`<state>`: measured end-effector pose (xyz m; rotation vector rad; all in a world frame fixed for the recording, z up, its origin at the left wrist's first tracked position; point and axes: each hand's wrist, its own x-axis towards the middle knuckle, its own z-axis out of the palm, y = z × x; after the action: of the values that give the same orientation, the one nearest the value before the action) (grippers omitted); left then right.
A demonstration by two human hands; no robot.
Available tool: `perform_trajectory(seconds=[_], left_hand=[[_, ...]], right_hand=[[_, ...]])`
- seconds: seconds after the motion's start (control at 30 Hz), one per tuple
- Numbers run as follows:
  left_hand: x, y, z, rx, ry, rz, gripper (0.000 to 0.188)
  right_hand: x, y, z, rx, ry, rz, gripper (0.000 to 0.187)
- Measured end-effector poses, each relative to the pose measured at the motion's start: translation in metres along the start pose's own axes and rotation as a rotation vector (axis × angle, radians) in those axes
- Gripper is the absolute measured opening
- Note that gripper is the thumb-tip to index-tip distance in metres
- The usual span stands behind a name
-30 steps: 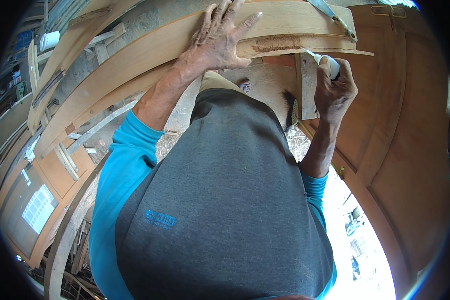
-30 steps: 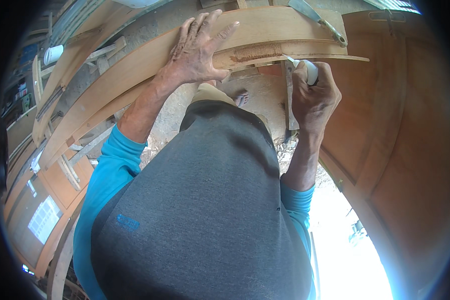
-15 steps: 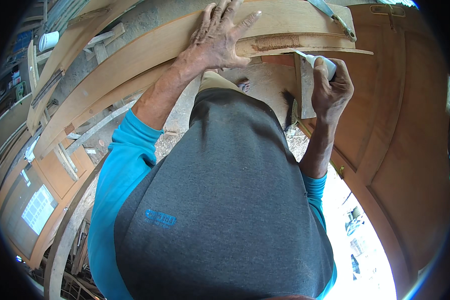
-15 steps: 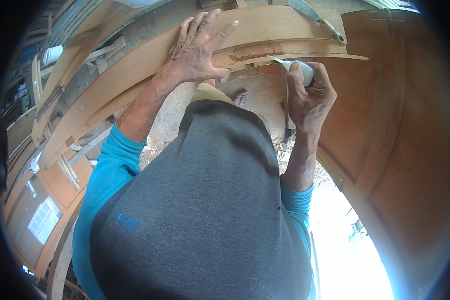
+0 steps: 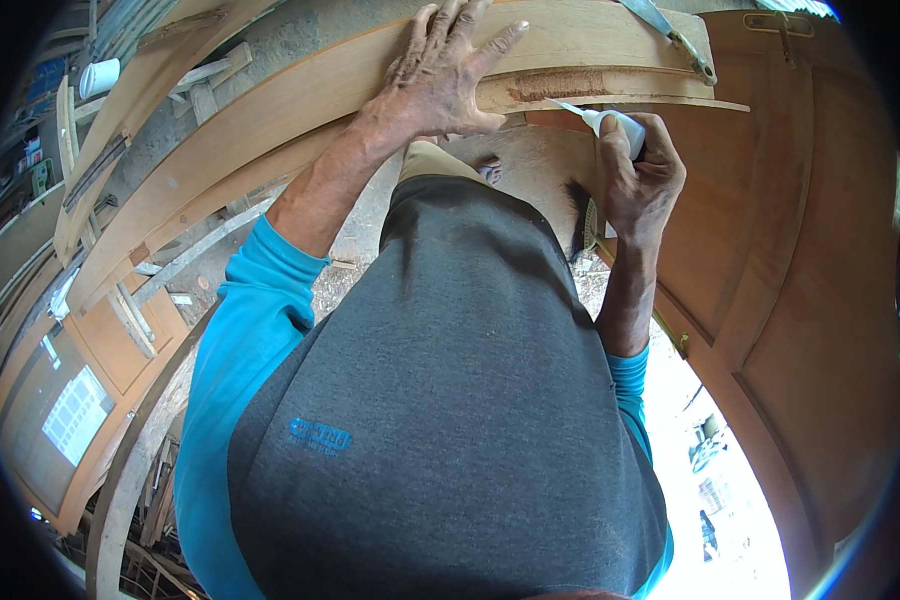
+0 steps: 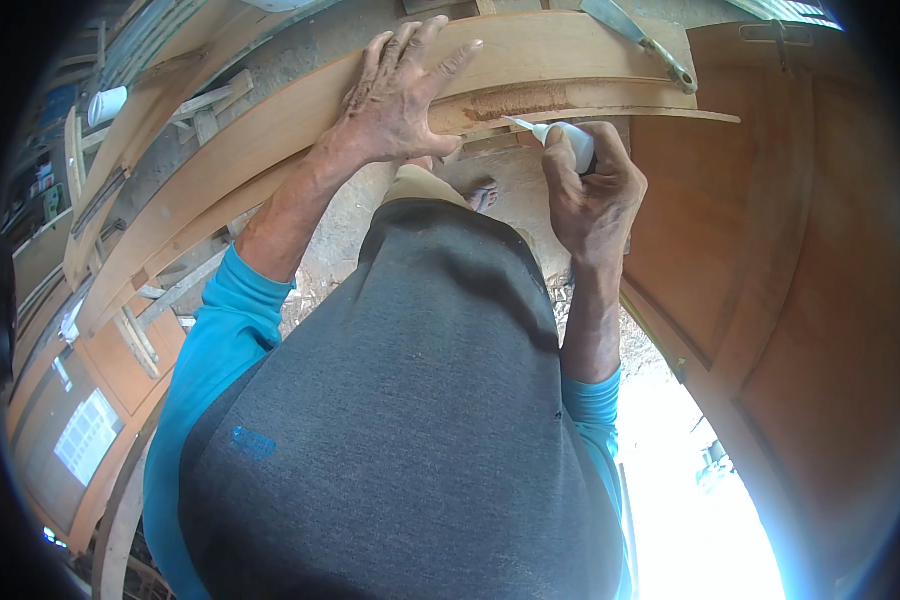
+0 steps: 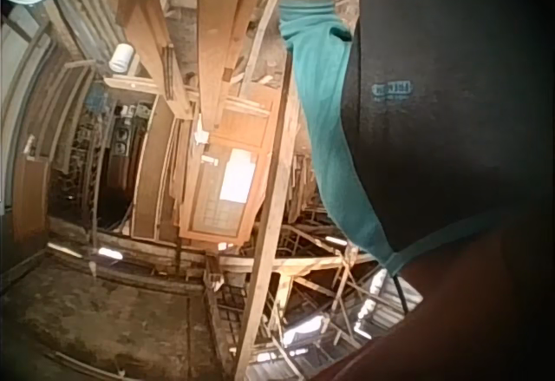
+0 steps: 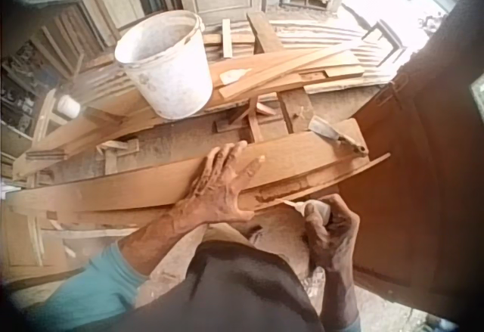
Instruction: The person applies wood filler to gaps in curved wooden components using a putty knife and a bottle of adhesive, smoothing the mixture into the joints by hand and with the tool.
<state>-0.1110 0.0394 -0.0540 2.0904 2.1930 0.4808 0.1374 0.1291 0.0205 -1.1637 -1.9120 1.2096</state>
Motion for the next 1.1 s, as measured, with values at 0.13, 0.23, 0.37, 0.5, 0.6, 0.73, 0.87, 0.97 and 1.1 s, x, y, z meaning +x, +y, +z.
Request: perform_trajectory(seconds=[0.13, 0.23, 0.37, 0.5, 0.6, 0.73, 0.87, 0.97, 1.1], left_hand=[[-0.001, -0.001, 0.001, 0.004, -0.003, 0.001, 0.123], [-0.001, 0.000, 0.001, 0.006, 0.002, 0.000, 0.123], [0.000, 0.000, -0.001, -0.007, -0.006, 0.006, 0.122], [0.000, 0.000, -0.001, 0.003, -0.012, 0.003, 0.123], [-0.001, 0.000, 0.000, -0.005, -0.007, 0.002, 0.123], [0.000, 0.000, -0.001, 0.007, -0.009, 0.013, 0.123], [0.000, 0.002, -0.005, 0.025, -0.032, 0.021, 0.123], [0.002, 0.003, -0.008, 0.027, -0.039, 0.030, 0.122], [0.002, 0.003, -0.008, 0.047, -0.041, 0.032, 0.121]], right_hand=[[0.001, 0.002, -0.002, -0.006, -0.016, 0.015, 0.016], [-0.001, -0.005, 0.001, 0.017, -0.032, 0.047, 0.015], [-0.001, -0.002, 0.003, 0.091, -0.003, 0.040, 0.018], [-0.003, 0.017, -0.017, 0.405, 0.003, 0.225, 0.021], [-0.009, 0.038, -0.028, 0.771, -0.057, 0.172, 0.029], [-0.020, 0.044, -0.024, 0.857, -0.016, 0.230, 0.027], [-0.020, 0.061, -0.010, 0.951, -0.062, 0.269, 0.025], [-0.015, 0.074, 0.007, 0.749, -0.004, 0.362, 0.025], [-0.010, 0.077, 0.036, 0.556, 0.094, 0.454, 0.035]])
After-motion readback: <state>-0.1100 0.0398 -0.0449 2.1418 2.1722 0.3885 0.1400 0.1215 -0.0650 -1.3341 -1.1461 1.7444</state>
